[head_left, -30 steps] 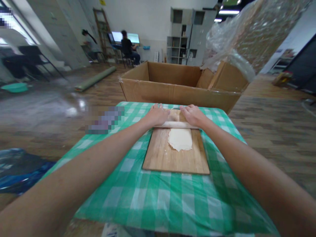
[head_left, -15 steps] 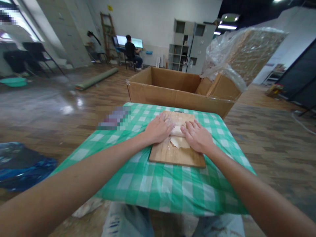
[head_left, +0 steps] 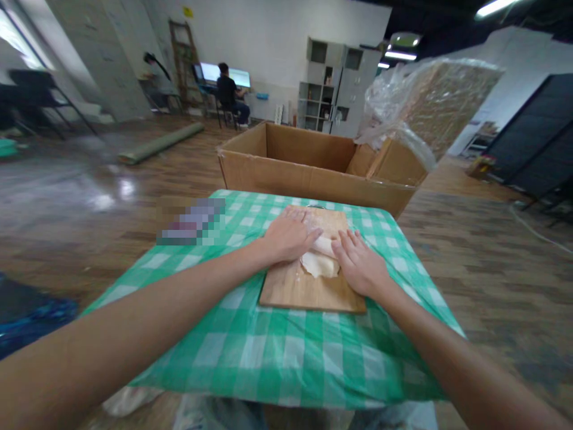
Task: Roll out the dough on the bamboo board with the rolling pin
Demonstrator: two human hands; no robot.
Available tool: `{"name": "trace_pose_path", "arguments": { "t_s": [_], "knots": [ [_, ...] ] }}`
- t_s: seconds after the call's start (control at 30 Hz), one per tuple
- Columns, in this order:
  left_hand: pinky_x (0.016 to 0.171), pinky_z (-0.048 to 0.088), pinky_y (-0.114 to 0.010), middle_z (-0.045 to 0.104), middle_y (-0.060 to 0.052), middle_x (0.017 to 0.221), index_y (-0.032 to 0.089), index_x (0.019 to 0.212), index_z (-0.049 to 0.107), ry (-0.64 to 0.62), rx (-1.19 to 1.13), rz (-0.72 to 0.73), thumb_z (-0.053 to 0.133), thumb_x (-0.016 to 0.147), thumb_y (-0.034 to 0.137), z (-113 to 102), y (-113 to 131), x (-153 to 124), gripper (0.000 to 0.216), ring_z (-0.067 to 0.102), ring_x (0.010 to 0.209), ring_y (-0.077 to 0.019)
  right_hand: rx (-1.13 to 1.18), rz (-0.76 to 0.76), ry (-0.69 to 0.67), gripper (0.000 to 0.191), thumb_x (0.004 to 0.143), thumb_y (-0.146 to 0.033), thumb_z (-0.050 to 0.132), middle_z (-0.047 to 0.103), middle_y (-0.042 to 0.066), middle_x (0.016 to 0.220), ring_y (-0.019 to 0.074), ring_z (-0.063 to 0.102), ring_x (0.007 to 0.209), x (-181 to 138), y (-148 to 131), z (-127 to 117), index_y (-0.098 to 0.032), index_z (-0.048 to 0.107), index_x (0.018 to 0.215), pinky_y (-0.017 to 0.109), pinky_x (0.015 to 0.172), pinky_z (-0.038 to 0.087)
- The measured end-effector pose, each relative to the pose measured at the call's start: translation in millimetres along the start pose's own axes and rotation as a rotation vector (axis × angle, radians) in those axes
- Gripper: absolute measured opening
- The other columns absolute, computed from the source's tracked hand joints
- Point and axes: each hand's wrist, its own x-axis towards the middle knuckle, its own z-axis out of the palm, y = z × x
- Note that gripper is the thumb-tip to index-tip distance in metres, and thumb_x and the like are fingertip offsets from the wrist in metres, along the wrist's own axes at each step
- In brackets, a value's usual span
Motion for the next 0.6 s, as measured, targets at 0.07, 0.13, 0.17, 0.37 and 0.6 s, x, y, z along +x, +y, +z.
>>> {"name": "trace_pose_path", "arguments": {
  "t_s": [0.07, 0.13, 0.17, 0.37, 0.6],
  "knots": [
    [0.123, 0.024, -0.055, 0.054, -0.014, 0.157, 0.024, 0.138, 0.067, -0.046, -0.008, 0.033, 0.022, 0.111, 0.050, 4.6, -4.6, 15.1, 0.059, 0.044, 0.149, -0.0358, -0.072, -0.065, -0.026, 0.063, 0.111, -0.037, 0.014, 0.046, 0.020, 0.162, 0.0375, 0.032, 0.156, 15.9, 16.6, 0.8, -0.008, 0.050, 0.154, 0.058, 0.125, 0.027],
    [0.121, 0.029, -0.055, 0.052, -0.015, 0.159, 0.024, 0.140, 0.065, -0.084, -0.028, -0.007, 0.022, 0.110, 0.052, 8.5, -8.4, 28.1, 0.060, 0.047, 0.146, -0.0361, -0.135, -0.105, -0.032, 0.060, 0.111, -0.034, 0.015, 0.045, 0.021, 0.163, 0.0401, 0.035, 0.154, 31.0, 32.0, 3.3, -0.011, 0.050, 0.154, 0.062, 0.123, 0.027],
    [0.120, 0.031, -0.054, 0.050, -0.016, 0.160, 0.021, 0.143, 0.063, -0.096, -0.043, -0.049, 0.021, 0.110, 0.054, 10.1, -10.1, 33.8, 0.062, 0.048, 0.146, -0.0362, -0.154, -0.126, -0.034, 0.059, 0.111, -0.034, 0.016, 0.044, 0.020, 0.163, 0.0407, 0.037, 0.153, 38.6, 39.2, 5.3, -0.013, 0.049, 0.155, 0.063, 0.122, 0.028],
    [0.116, 0.037, -0.055, 0.042, -0.020, 0.164, 0.019, 0.154, 0.051, -0.188, -0.075, -0.157, 0.019, 0.110, 0.051, 13.9, -18.5, 58.4, 0.062, 0.045, 0.148, -0.0386, -0.171, -0.180, -0.096, 0.049, 0.112, -0.032, 0.024, 0.055, 0.017, 0.155, 0.0354, 0.051, 0.140, 86.7, 68.7, 17.5, -0.020, 0.046, 0.154, 0.059, 0.117, 0.033],
    [0.118, 0.034, -0.057, 0.036, -0.026, 0.166, 0.014, 0.156, 0.048, -0.160, -0.081, -0.277, 0.016, 0.109, 0.054, 15.8, -14.1, 58.0, 0.069, 0.040, 0.151, -0.0419, -0.182, -0.178, -0.062, 0.048, 0.112, -0.029, 0.025, 0.062, 0.020, 0.146, 0.0342, 0.056, 0.134, 88.6, 64.6, 9.3, -0.015, 0.050, 0.150, 0.057, 0.117, 0.032]
  ]
}}
